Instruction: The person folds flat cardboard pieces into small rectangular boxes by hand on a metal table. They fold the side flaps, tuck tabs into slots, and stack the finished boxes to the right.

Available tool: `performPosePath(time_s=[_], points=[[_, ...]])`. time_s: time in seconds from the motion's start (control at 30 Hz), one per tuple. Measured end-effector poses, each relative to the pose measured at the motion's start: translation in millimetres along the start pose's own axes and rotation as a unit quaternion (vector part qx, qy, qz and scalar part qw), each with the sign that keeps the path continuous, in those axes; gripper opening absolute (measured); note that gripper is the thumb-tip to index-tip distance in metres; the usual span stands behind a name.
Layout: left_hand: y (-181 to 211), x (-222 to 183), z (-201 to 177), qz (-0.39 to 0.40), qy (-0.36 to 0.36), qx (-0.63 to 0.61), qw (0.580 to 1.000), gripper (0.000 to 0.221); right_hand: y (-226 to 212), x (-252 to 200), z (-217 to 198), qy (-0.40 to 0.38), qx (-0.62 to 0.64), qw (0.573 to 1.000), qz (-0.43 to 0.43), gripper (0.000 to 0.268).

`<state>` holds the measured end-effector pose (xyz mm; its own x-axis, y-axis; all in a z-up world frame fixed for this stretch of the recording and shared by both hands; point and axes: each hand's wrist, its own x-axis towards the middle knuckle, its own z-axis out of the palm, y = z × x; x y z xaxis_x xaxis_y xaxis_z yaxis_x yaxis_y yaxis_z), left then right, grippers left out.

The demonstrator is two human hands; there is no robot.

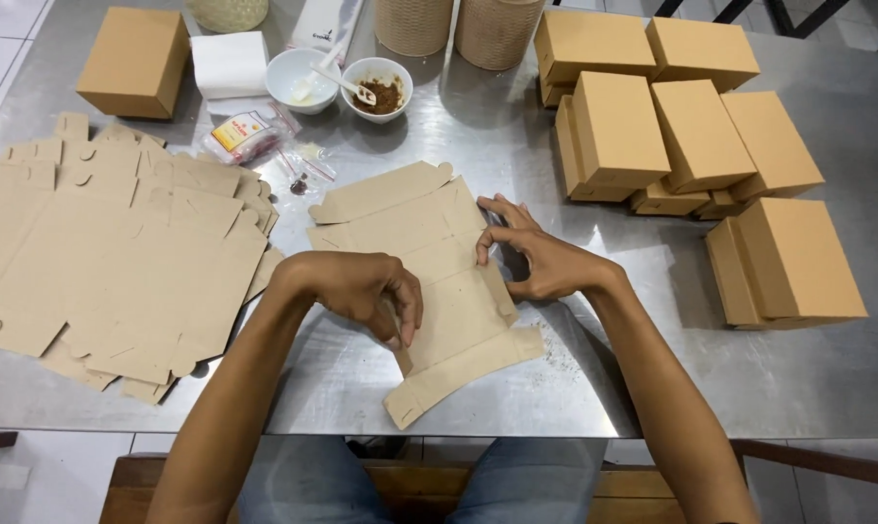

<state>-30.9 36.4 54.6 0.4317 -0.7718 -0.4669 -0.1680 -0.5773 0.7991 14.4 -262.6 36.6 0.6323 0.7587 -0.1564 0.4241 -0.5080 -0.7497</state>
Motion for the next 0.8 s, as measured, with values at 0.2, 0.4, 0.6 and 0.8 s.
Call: performPosePath(time_s=[0.2, 0.4, 0.6, 0.8], points=[[28, -25, -14, 0.178, 0.022, -0.089, 0.98, 0.01, -3, -4, -3, 0.02, 0.017, 0.999, -0.018, 0.034], [28, -52, -22, 0.289, 0.154, -0.175, 0.929, 0.01, -5, -8, -12, 0.042, 0.121, 0.988, -0.082, 0.035], [-76, -27, -30, 0.376, 0.344, -0.351, 0.786, 0.032, 133, -5, 15, 0.125, 0.249, 0.958, -0.073, 0.02], [-28, -23, -33, 0.343, 0.421, -0.454, 0.706, 0.041, 4, -7, 12, 0.107, 0.489, 0.863, -0.065, 0.03]])
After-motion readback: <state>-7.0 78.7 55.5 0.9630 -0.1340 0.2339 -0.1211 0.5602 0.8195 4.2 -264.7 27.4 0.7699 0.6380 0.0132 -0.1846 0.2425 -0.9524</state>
